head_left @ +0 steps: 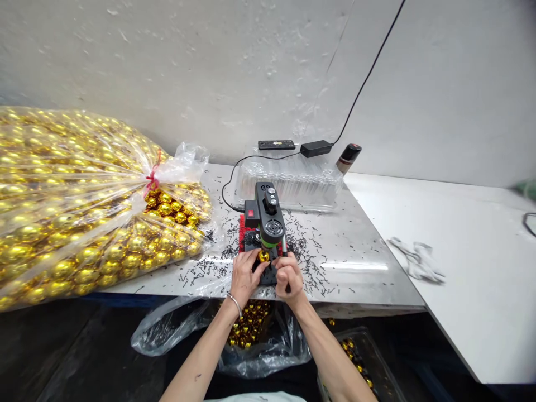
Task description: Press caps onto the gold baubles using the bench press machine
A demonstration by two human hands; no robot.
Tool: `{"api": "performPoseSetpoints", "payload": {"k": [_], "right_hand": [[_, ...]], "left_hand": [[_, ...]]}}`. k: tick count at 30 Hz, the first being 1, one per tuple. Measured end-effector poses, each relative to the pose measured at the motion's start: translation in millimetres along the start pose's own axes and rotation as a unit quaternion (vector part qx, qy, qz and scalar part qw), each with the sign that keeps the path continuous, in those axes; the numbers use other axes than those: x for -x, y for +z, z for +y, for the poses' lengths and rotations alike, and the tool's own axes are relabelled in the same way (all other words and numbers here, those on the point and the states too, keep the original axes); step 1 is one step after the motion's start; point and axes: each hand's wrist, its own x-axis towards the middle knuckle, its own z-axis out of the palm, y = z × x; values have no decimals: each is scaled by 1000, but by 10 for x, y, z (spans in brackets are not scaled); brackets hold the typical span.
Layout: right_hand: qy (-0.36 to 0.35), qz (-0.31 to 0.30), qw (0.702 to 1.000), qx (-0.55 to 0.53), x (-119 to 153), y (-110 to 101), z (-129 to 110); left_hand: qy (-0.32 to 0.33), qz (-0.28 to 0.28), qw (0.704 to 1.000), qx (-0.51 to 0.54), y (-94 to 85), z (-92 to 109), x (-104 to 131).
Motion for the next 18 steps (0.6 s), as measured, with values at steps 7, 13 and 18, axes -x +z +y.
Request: {"api": "performPoseSetpoints", "payload": {"k": [7,13,18], "right_hand": [[64,12,997,-31,-414,-153,-228],[196,-7,980,-38,-916,-300,-480],[185,3,981,-60,-784,-277,-466]], "left_hand": [[-24,-5,1000,10,38,-18,-16],[-61,-13,997,54,-202,93,20],[18,-86,996,9,-534,179,742]]}}
